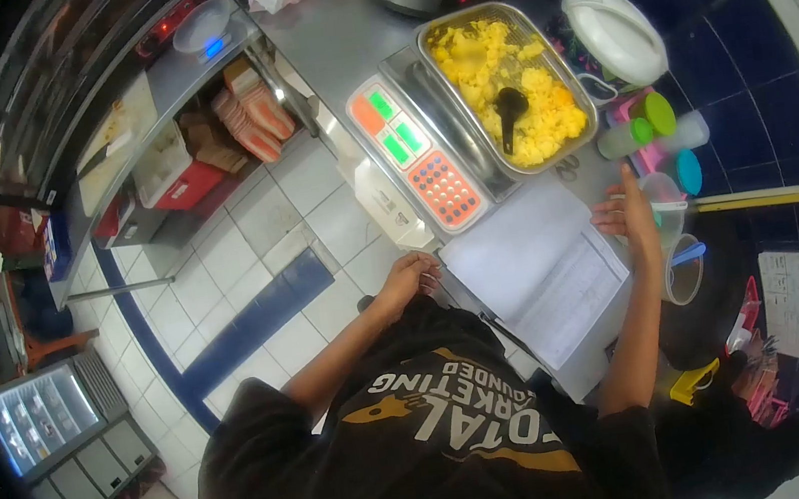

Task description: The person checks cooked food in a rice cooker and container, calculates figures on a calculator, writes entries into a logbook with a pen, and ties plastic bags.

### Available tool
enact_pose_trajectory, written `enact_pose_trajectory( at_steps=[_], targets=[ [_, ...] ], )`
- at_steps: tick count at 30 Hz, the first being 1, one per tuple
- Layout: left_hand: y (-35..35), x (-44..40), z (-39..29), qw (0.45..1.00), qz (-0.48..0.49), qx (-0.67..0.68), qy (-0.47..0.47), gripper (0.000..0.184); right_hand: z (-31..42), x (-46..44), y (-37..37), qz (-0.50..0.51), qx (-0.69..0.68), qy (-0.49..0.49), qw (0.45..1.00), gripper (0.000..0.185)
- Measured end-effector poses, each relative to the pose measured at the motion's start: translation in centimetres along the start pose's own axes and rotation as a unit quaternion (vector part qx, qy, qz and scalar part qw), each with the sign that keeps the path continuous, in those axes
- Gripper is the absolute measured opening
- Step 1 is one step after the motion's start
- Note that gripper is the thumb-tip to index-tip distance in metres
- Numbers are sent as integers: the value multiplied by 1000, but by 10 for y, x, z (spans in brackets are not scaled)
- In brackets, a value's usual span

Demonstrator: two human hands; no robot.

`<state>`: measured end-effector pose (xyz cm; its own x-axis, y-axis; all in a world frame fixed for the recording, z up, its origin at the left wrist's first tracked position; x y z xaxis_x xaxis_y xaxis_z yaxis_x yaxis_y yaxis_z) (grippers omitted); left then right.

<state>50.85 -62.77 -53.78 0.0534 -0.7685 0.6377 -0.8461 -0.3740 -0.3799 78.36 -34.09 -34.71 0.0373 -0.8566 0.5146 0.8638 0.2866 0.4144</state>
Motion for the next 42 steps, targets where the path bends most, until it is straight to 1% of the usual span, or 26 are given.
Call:
enact_pose_trajectory(
  at_steps=[9,15,17,22,26,28,33,42],
  targets=[
    [-2,0,1,1000,4,-12,4,24,-1,0,-7,17,-9,9,1000,92],
    [8,1,8,1000,-6,-14,-5,24,7,3,-26,38,-6,16,999,87],
    [9,2,7,1000,-11,-14,-12,24,13,9,-34,42,-8,23,999,79],
    [9,7,2,1000,-9,-9,-10,22,11,5,-41,51,-7,18,999,77],
    [5,5,4,1000,-7,-10,-1,21,4,6,-37,59,-15,13,998,75],
    [3,5,2,1000,3,-13,-14,21,-2,8,-35,54,-15,15,998,74],
    [-4,4,-2,1000,14,-25,2,22,-18,16,-30,45,-17,8,999,71],
    [-15,-1,1,999,26,-41,22,21,-67,43,-21,49,-35,-1,998,64]
  ],
)
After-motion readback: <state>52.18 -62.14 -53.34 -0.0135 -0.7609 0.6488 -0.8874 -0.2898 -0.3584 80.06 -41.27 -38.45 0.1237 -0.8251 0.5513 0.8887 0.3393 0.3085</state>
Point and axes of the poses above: each hand's wrist, its own x-axis away from the middle knuckle, its own y-axis out of the back of the hand, z = x × y, the point moved 5 cm from there along -x, towards the middle knuckle, and after that the axes turned 2 degrees about -x, right-handed, at the moved point
